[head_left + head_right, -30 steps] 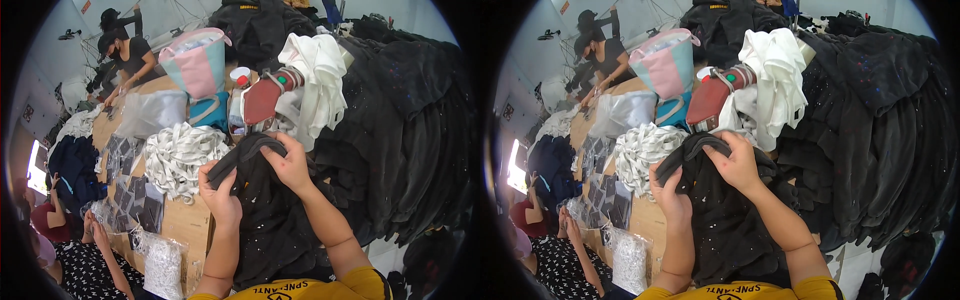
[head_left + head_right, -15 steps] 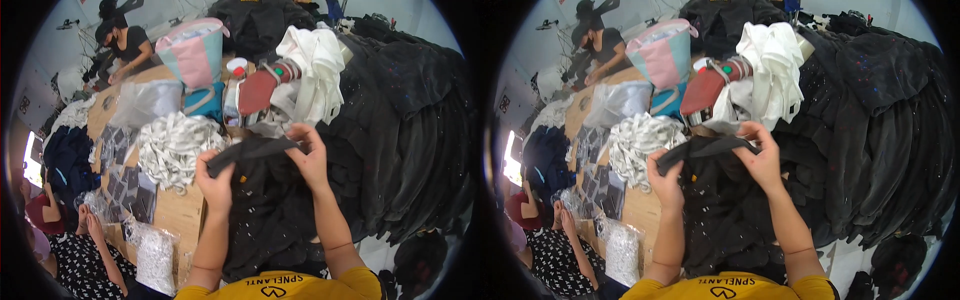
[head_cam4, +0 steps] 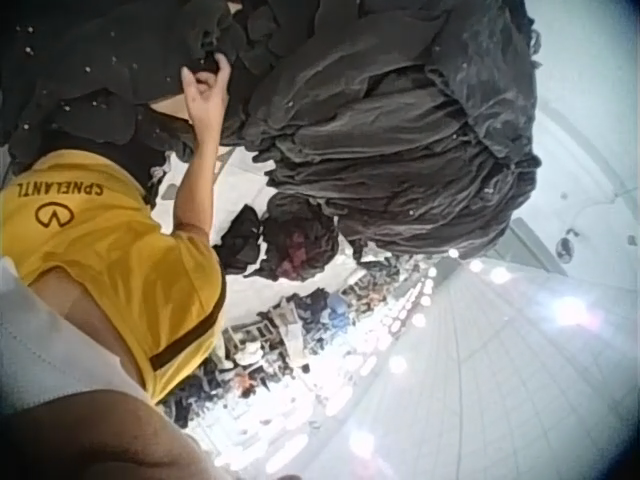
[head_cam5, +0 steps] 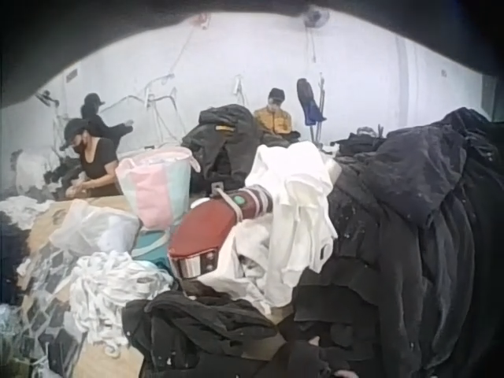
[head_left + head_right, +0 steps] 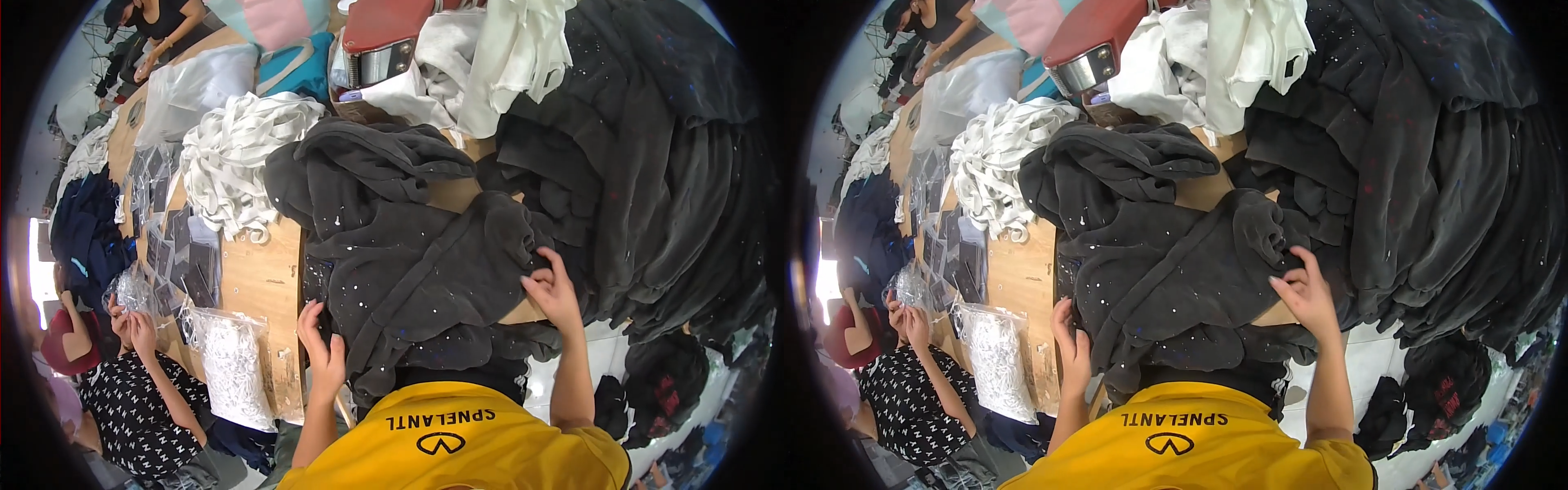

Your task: Inspecting black garments for loose threads and trimming them using a hand tool at a factory workstation.

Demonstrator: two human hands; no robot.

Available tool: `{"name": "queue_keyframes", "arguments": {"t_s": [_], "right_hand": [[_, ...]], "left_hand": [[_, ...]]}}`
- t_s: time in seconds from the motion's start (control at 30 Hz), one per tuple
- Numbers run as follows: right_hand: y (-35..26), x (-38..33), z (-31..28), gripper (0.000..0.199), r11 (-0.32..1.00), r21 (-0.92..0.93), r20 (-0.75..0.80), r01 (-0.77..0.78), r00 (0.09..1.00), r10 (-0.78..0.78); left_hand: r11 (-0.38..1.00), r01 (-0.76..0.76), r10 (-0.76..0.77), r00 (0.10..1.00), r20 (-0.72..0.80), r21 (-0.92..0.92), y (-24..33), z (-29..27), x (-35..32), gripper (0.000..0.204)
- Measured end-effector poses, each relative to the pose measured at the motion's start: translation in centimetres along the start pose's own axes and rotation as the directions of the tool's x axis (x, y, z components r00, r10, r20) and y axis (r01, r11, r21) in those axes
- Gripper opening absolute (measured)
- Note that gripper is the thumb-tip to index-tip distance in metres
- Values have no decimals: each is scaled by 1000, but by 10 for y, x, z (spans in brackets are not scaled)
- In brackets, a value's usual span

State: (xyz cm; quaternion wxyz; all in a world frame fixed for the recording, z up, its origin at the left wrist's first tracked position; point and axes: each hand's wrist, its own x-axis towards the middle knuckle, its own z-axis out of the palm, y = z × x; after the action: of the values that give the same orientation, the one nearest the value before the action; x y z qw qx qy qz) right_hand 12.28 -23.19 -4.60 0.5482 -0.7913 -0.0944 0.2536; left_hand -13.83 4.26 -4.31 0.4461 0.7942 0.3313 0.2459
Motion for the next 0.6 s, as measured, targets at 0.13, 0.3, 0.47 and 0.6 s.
{"name": "queue_keyframes", "arguments": {"t_s": [0.13,0.3,0.47,0.6], "right_hand": [[-9,42,22,13,987,-131,-120,93,987,-109],[-57,42,-52,35,470,648,-655,600,754,-60],[-113,-17,-33,46,421,567,-781,708,625,0],[-119,-26,31,45,447,793,-453,414,891,-22]], "left_hand": [[858,-407,319,900,296,314,57,5,30,44],[896,-356,151,805,573,264,89,1,44,52],[905,-407,166,607,777,125,88,-4,37,39],[954,-170,299,577,760,-247,75,6,34,37]]}}
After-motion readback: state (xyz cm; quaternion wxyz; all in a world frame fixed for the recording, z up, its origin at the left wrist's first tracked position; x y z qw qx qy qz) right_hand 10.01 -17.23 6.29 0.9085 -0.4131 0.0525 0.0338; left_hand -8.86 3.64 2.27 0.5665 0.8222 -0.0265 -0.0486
